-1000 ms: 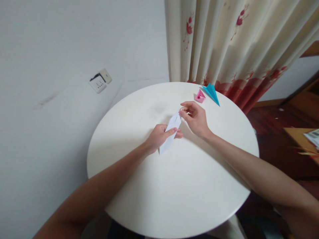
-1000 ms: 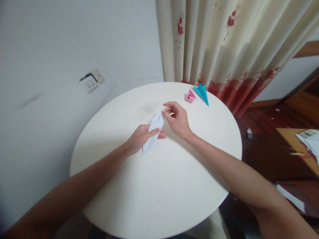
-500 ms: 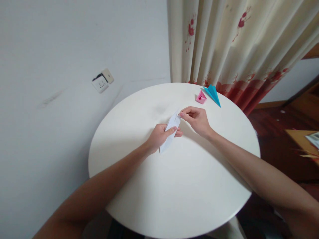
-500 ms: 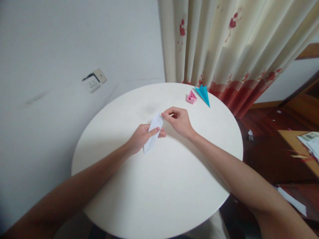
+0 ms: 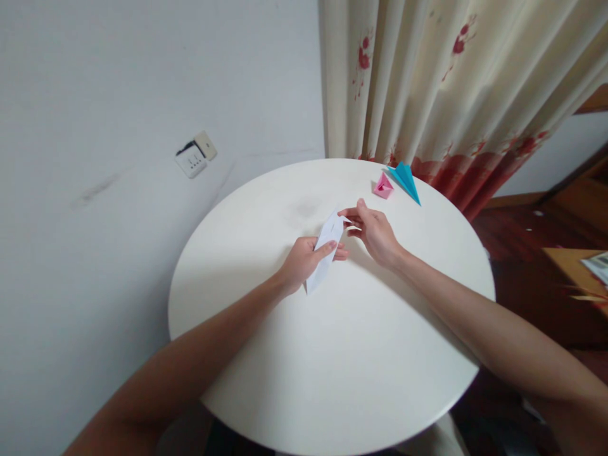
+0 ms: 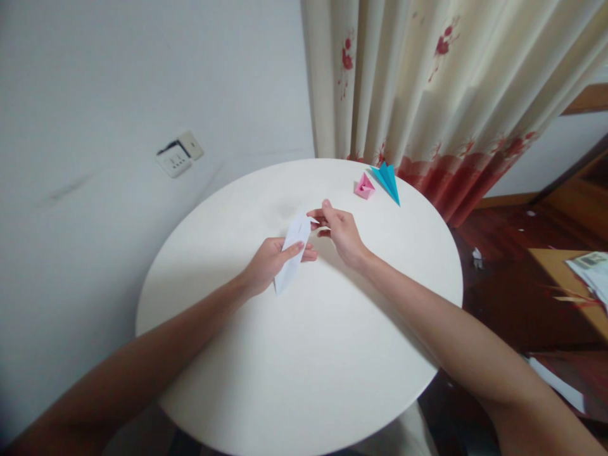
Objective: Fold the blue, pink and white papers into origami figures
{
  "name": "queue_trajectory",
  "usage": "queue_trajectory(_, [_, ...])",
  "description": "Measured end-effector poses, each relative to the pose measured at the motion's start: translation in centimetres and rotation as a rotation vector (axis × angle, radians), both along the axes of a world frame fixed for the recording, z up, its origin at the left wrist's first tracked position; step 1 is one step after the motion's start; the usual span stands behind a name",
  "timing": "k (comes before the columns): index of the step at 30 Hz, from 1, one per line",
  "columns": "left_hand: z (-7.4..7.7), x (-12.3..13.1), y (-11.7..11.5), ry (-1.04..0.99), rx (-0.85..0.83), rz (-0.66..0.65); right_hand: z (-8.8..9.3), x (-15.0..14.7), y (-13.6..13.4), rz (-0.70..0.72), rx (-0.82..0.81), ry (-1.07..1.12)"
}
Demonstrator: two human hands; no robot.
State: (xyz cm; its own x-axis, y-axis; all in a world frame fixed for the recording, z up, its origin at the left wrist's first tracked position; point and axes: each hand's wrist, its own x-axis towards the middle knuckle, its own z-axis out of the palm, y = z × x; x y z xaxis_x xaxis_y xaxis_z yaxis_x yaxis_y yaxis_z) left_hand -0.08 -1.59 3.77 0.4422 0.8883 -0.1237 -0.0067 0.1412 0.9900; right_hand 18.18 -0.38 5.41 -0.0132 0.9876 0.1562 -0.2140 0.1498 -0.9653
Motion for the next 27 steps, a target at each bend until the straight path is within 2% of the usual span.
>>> queue_trajectory(3, [0.0, 0.1, -0.1, -0.005, -0.01, -0.008, -0.3, -0.2, 0.0, -0.033, 0.054, -0.077])
queue_trajectory(7, [0.0, 0.2, -0.2, 0.003, -0.007, 0.006, -0.4, -0.6, -0.2, -0.094, 0.082, -0.077])
queue_trajectory(9, [-0.2, 0.2, -0.1, -0.007, 0.002, 0.017, -0.3, -0.9, -0.5, -0.046, 0.048, -0.071])
queue_trajectory(13, [-0.4, 0.2, 0.2, -0.033, 0.029, 0.019, -0.3, -1.7, -1.3, 0.159, -0.045, -0.06])
queue_trajectory(15, [-0.2, 0.2, 0.3, -0.038, 0.035, -0.013, -0.4, -1.9, -1.3, 0.183, -0.067, -0.044])
queue_trajectory(19, [0.3, -0.2, 0.7, 0.083, 0.107, -0.071, -0.9, -1.2, -0.5, 0.047, 0.003, -0.137])
queue_trajectory(21, [0.6, -0.5, 1.0, 0.188, 0.195, -0.021, -1.1, -0.7, 0.1, -0.037, 0.066, -0.231])
queue_trajectory(23, [0.7, -0.7, 1.1, 0.232, 0.247, 0.051, -1.1, -0.5, 0.4, -0.057, 0.087, -0.259])
queue_trajectory(27, [0.7, -0.5, 1.0, 0.13, 0.24, 0.163, -1.1, -1.0, 0.1, -0.033, 0.044, -0.133])
